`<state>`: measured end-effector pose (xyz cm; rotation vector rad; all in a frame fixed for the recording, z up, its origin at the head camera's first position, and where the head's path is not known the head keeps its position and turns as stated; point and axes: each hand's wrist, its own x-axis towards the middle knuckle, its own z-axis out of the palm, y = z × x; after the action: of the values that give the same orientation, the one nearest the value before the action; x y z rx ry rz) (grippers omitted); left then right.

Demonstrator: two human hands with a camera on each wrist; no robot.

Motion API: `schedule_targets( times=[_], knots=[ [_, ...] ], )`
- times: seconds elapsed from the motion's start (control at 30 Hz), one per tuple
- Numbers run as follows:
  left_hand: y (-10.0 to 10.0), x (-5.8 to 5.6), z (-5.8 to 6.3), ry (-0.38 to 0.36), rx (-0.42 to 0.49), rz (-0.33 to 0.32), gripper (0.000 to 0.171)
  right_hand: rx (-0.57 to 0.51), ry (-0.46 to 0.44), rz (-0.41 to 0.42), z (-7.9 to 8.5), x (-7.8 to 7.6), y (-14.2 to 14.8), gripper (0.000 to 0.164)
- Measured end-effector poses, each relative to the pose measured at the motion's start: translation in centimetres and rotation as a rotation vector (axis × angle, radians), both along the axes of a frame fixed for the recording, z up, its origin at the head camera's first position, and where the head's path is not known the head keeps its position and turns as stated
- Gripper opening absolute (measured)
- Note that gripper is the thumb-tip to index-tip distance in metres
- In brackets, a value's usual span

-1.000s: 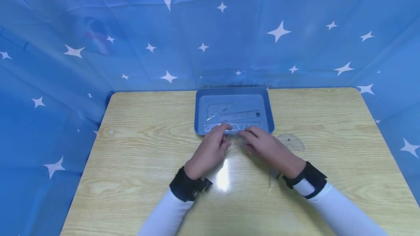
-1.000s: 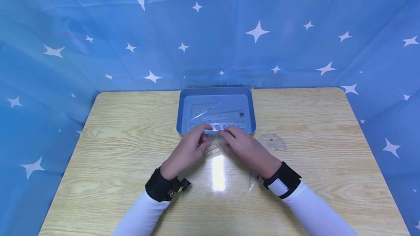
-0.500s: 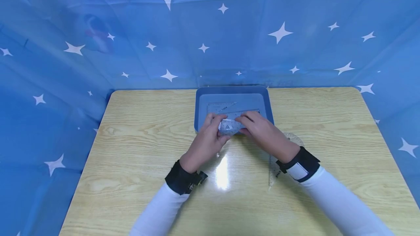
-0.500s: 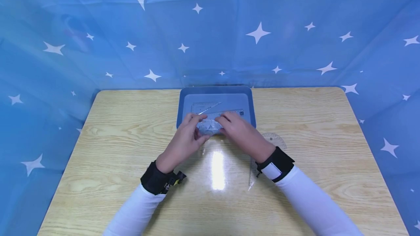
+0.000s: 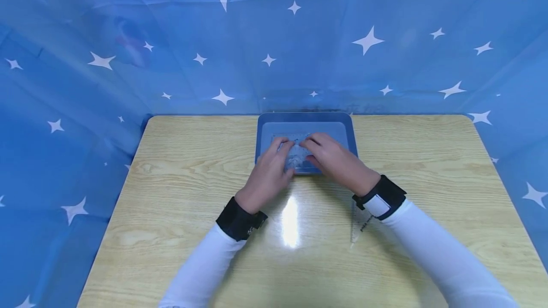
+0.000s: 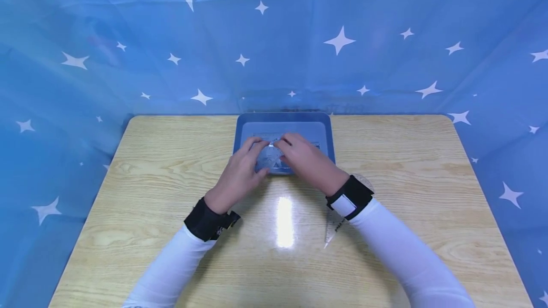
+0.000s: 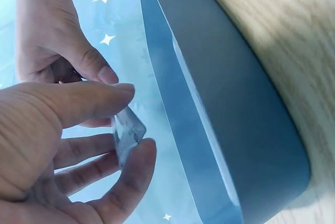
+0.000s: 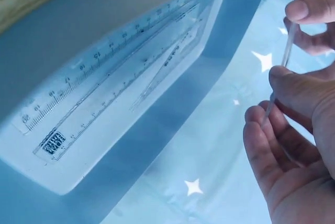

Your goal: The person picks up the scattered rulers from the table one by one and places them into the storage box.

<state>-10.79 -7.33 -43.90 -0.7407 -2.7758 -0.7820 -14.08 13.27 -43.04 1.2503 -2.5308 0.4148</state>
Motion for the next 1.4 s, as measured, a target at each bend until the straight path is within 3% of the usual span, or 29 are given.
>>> schedule_targets(
  times=[0.37, 0.67, 0.9, 1.4],
  knots=[
    [-0.4, -2.0, 0.3, 0.008, -0.102, 0.025, 0.057, 0.073, -0.024, -0.013, 0.3, -2.5, -1.0, 0.032],
    [-0.2, -4.3, 0.6, -0.112, -0.139, 0.043, 0.055, 0.17, -0.097, -0.031, 0.4, -4.5, -1.7, 0.031],
    [-0.2, -6.4, 0.5, -0.138, -0.154, 0.049, 0.05, 0.224, -0.124, -0.06, 0.6, -6.3, -2.4, 0.03],
    [-0.3, -9.2, -0.6, -0.168, -0.19, 0.099, 0.052, 0.312, -0.194, -0.076, 0.1, -8.5, -3.2, 0.035]
  ],
)
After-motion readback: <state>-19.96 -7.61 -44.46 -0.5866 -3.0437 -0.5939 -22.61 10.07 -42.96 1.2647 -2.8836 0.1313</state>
